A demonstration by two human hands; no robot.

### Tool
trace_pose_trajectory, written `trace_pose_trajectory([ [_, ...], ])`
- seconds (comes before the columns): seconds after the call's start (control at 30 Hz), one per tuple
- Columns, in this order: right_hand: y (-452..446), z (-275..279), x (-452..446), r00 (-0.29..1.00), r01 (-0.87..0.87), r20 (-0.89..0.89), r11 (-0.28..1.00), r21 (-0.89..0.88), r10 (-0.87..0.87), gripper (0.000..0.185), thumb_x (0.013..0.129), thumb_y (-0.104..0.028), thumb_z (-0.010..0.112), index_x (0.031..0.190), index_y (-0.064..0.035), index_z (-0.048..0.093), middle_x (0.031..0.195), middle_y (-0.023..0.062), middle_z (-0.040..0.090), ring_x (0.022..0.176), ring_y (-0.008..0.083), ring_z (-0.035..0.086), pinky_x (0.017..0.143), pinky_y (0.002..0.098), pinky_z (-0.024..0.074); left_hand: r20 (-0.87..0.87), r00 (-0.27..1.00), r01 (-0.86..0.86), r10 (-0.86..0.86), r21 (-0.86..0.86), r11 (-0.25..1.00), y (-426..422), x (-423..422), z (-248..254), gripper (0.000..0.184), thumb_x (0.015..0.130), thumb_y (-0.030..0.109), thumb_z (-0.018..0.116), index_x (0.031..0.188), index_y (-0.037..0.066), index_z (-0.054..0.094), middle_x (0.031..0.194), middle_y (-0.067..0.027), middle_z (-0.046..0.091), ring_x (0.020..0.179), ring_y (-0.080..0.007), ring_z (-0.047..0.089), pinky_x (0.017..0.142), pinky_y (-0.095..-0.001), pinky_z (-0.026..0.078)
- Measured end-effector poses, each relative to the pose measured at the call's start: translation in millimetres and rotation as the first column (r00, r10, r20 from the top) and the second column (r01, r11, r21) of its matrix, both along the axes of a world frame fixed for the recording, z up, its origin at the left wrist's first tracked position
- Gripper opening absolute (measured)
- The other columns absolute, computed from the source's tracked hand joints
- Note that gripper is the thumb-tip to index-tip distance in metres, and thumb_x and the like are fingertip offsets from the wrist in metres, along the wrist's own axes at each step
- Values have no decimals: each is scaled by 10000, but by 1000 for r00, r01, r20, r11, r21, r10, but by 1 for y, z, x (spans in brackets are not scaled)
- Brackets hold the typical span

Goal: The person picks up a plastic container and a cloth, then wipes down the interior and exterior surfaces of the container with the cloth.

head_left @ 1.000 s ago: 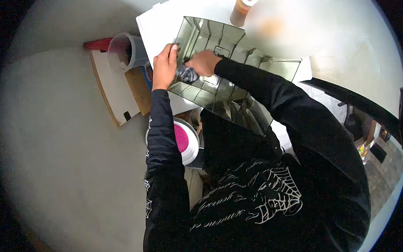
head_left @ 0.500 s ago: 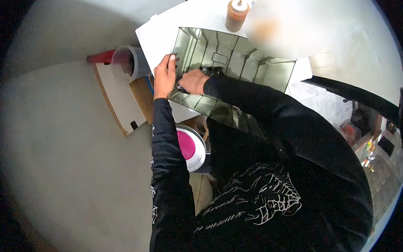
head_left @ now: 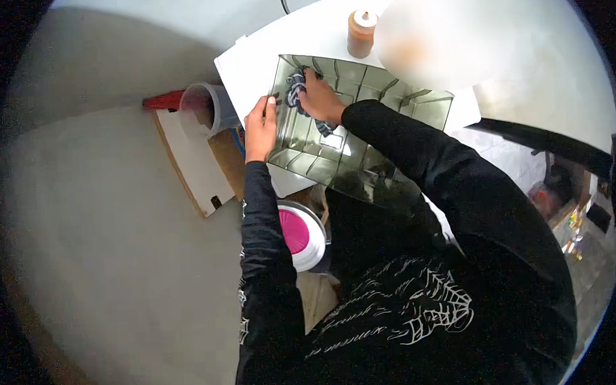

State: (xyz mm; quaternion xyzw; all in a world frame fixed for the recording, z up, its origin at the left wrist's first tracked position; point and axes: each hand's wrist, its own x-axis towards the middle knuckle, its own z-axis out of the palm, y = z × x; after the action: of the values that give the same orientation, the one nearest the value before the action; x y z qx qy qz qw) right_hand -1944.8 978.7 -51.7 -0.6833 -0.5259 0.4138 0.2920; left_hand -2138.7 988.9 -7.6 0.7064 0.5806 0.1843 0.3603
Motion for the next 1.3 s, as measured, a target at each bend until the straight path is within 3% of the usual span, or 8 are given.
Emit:
trace_pose_trajectory([
  [0.1,7,-92,-23,987,-122,129,977,173,100,411,958,-130,612,1234,125,445,1017,430,649,973,582,675,868,621,539,43,998,42,-43,11,999,1,0,-11,382,1130,331,524,1263,10,683,1033,-136,768,917,-156,667,839,-322,535],
  [0.5,-63,-48,-58,623,-733,426,680,26,656,333,870,-65,640,1172,64,586,914,278,724,818,413,765,666,500,617,144,989,21,-22,12,1000,0,-6,-27,386,1152,280,478,1347,5,664,1165,-100,772,991,-151,669,905,-318,531],
  [0.63,-22,-37,-42,453,-875,213,478,-84,866,333,856,-55,638,1186,-86,674,1030,204,756,1020,424,734,877,550,572,107,994,13,-13,6,1000,2,-7,-22,379,1149,271,476,1347,12,669,1157,-122,780,987,-157,685,876,-329,545],
  [0.8,-2,-80,-52,576,-814,-206,578,-57,791,492,883,-83,635,1367,8,631,1221,216,730,1125,347,710,959,456,556,73,997,-3,-1,49,999,-3,3,-6,380,1143,269,474,1331,9,678,1138,-156,786,961,-189,721,856,-344,563],
  [0.9,-2,2,-29,500,-857,-460,495,-142,734,483,922,-111,635,1369,71,601,1285,226,707,1166,306,676,1006,418,528,36,999,6,-8,68,998,-3,-7,-20,385,1140,271,473,1325,5,682,1127,-162,788,944,-225,745,877,-362,570],
  [1.0,-8,-21,-32,513,-840,-289,542,24,808,469,937,-126,644,1370,50,604,1182,209,738,1051,300,704,916,434,548,128,992,-24,8,124,992,-2,3,-11,335,1117,270,519,1243,13,691,987,-209,775,892,-327,753,848,-415,560],
  [1.1,-17,-5,-32,344,-873,159,378,-309,925,614,846,-74,628,1451,-178,627,1206,197,738,1087,385,703,912,471,571,78,997,-28,21,81,996,-2,4,-7,335,1118,273,519,1238,8,683,968,-204,766,886,-317,744,845,-414,556],
  [1.3,-20,-4,-58,282,-808,419,449,-381,863,399,887,-148,664,1264,-231,765,1175,98,777,1123,327,739,887,497,580,134,991,-13,-3,116,993,-5,6,-2,329,1123,270,508,1222,2,672,944,-210,747,864,-333,727,824,-419,550],
])
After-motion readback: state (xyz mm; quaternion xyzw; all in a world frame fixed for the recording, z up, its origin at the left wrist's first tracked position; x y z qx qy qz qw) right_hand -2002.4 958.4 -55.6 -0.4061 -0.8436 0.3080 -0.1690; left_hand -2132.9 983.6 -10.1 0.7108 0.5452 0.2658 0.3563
